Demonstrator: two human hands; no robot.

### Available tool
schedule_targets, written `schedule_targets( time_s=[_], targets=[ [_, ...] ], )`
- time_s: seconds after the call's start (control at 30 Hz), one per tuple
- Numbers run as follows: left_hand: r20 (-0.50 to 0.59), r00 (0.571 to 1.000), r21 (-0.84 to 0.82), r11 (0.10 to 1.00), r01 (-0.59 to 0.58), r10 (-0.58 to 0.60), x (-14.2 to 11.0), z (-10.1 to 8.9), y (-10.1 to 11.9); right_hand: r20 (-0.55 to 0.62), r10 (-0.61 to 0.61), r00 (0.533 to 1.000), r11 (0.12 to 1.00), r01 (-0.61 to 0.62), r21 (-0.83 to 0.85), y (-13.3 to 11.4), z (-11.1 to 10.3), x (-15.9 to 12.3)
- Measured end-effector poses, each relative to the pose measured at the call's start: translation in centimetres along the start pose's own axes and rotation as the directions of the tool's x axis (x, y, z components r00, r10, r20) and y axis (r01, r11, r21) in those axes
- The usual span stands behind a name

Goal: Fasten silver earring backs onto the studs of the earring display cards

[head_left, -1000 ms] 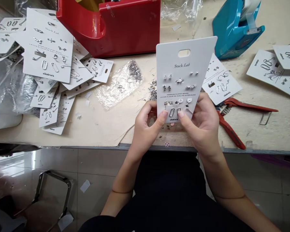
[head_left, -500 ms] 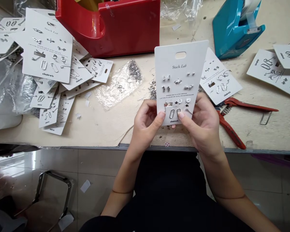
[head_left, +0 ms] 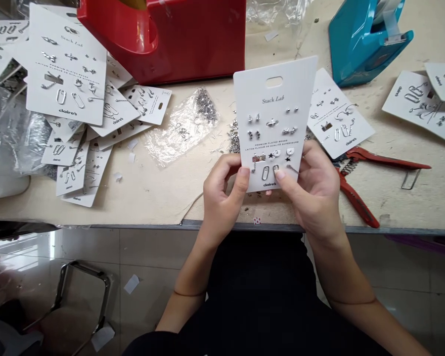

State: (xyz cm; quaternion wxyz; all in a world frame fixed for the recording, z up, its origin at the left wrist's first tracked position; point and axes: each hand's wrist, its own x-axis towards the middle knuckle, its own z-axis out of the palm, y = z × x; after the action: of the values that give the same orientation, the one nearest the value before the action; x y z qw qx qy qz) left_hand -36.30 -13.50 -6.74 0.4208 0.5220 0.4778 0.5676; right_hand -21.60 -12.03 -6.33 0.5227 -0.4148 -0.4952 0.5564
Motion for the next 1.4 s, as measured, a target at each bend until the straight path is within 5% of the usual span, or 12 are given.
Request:
schedule_targets(
  time_s=[0.37,0.8,1.1,1.4],
  targets=[
    [0.005,0.993,-0.225,0.967,0.118,-0.120,-0.2,-0.4,-0.6,0.014,0.016,1.000,1.000,-0.016,0.022,0.0,0.0,-0.1],
    [0.154,0.937,-0.442,0.826,0.349,-0.313,0.2,-0.8,0.0,0.007,-0.014,1.000,0.998,0.013,0.055,-0.1,0.0,-0.1],
    [0.162,0.908,-0.406,0.813,0.418,-0.387,0.1,-0.4,0.4,-0.008,-0.022,1.000,0.999,0.022,0.032,-0.1,0.0,-0.2],
    [0.171,0.926,-0.343,0.860,0.377,-0.337,-0.2,-0.6,-0.2,-0.017,0.013,1.000,0.998,-0.012,0.068,-0.1,0.0,-0.3]
  ],
)
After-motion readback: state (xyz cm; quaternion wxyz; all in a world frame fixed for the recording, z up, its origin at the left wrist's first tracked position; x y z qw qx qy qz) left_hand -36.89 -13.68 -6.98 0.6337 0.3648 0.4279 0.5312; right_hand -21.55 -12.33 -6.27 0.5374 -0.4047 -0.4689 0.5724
